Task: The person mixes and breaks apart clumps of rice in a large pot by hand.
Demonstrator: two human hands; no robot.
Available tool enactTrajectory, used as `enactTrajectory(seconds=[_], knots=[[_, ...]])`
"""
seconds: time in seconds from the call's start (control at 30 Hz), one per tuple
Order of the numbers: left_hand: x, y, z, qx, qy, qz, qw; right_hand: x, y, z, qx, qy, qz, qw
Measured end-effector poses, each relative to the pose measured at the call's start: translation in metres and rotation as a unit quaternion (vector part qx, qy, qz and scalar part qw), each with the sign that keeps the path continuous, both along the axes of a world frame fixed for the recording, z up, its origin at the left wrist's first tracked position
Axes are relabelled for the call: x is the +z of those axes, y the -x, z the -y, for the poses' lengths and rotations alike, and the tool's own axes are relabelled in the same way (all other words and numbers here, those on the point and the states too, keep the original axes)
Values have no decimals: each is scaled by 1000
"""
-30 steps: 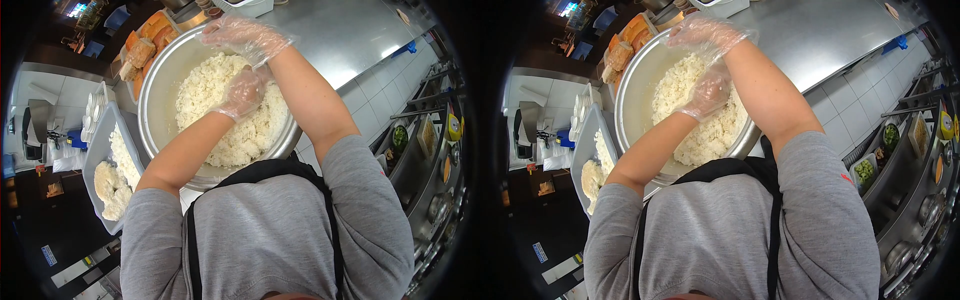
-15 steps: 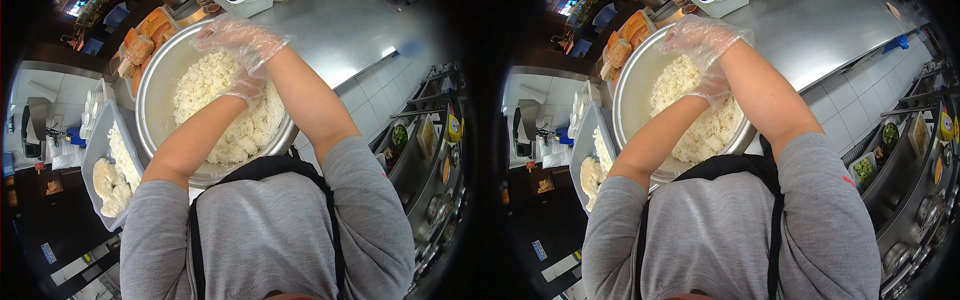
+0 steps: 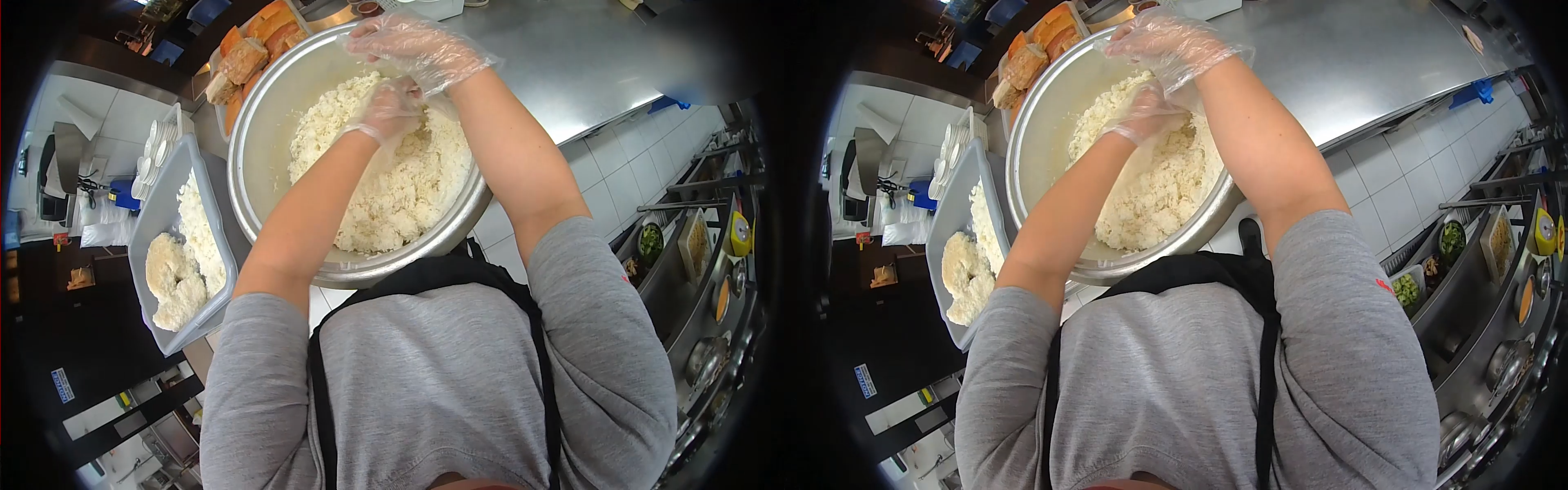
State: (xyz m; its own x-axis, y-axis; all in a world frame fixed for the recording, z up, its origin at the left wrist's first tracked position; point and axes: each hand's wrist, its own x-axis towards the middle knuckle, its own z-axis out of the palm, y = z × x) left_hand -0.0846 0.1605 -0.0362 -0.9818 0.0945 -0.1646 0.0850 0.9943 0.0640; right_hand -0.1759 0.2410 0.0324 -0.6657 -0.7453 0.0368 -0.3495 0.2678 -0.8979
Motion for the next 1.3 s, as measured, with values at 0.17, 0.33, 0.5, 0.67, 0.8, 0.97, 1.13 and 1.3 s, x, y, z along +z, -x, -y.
enactTrajectory(seconds=[0.17, 0.33, 0.5, 0.67, 0.8, 0.97, 1.13, 1.3], knots=[[44, -28, 23, 308, -417, -4, 855, -19, 18, 4, 100, 24, 31, 994], [35, -39, 76, 283, -757, -30, 588, -9, -23, 7, 178, -13, 71, 981], [31, -47, 75, 311, -614, -41, 725, -17, -26, 29, 216, -35, 127, 967], [23, -42, 75, 379, -579, -41, 721, -32, -22, 43, 198, -99, -210, 952], [4, -39, 102, 302, -392, -98, 864, -36, -18, 49, 184, -98, -233, 950], [16, -39, 92, 303, -419, -175, 838, -29, -11, 46, 213, -29, -170, 962], [20, -32, 97, 368, -348, -143, 850, -25, -7, 44, 177, -55, -222, 957], [-7, -28, 112, 293, -322, -241, 867, -43, 8, 48, 171, -62, -201, 963]])
